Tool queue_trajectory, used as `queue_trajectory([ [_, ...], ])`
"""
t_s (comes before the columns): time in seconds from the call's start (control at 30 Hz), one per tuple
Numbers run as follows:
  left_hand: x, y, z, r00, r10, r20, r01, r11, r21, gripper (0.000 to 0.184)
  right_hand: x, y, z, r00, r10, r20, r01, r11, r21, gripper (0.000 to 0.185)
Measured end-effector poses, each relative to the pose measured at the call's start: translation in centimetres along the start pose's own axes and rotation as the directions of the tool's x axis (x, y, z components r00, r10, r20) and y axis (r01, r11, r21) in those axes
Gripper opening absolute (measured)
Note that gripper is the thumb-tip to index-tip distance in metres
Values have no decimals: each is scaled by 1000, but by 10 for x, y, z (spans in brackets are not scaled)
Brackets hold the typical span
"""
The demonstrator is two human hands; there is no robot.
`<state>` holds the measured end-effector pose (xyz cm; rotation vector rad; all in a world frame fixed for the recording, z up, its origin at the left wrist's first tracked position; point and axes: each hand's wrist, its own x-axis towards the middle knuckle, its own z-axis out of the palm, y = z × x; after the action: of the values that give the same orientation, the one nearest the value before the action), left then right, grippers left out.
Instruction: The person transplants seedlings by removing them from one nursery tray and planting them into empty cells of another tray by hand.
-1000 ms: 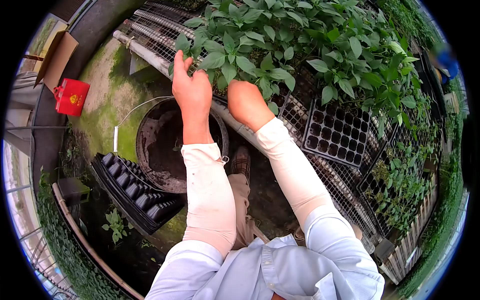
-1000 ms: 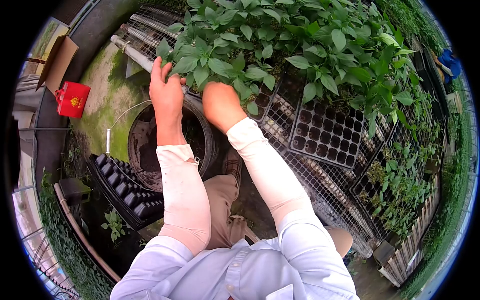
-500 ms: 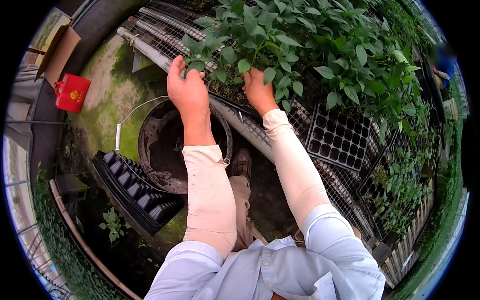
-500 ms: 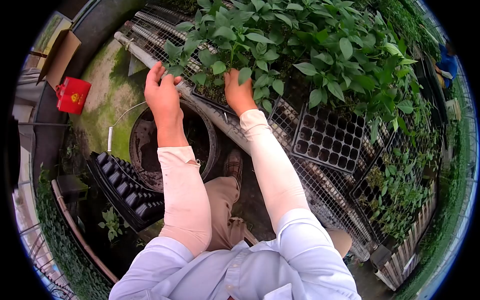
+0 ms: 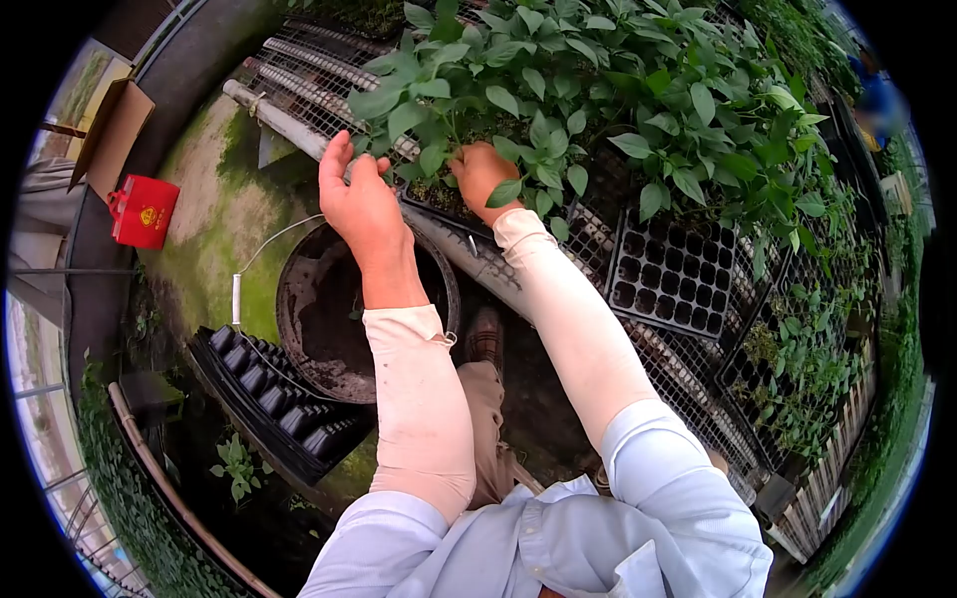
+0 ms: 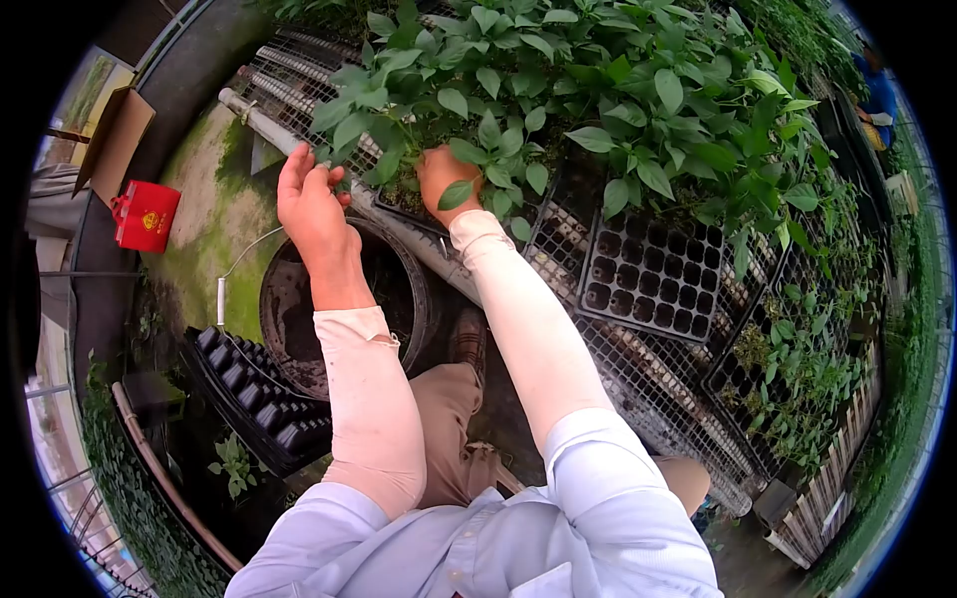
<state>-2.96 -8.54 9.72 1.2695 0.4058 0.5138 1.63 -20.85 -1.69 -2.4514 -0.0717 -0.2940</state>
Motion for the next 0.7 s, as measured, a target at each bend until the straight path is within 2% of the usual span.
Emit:
queue_trajectory([
  [0.03,0,0,0,1000,11,-8,-11,1000,-10,42,-2,2,-7,994,-11,-108,23,994,111,20],
  [0.07,-1,-2,2,999,38,-7,-39,999,-21,41,-5,5,-16,979,-70,-189,114,966,234,20],
  [0.17,-4,-1,8,994,108,16,-108,994,19,39,-20,-4,-56,970,-37,-240,107,952,285,18],
  [0.23,-9,1,10,982,175,78,-175,985,-3,35,-38,-14,-92,974,34,-223,57,920,387,17],
  [0.3,-8,-3,10,968,207,139,-208,978,-6,34,-63,-10,-131,974,-48,-221,140,896,422,19],
  [0.37,-16,-2,18,962,202,181,-210,977,23,32,-95,-8,-173,990,39,-137,40,846,532,20],
  [0.43,-24,-2,24,959,167,229,-180,983,34,30,-122,5,-212,987,93,-128,-26,894,448,18],
  [0.57,-39,-5,39,947,126,295,-145,988,46,29,-167,84,-239,921,294,-255,-115,832,543,20],
  [0.63,-46,-7,44,942,112,315,-136,989,56,29,-177,131,-249,894,302,-332,-175,916,361,20],
  [0.7,-51,-10,49,927,84,366,-121,990,78,27,-179,161,-255,868,299,-397,-209,944,254,21],
])
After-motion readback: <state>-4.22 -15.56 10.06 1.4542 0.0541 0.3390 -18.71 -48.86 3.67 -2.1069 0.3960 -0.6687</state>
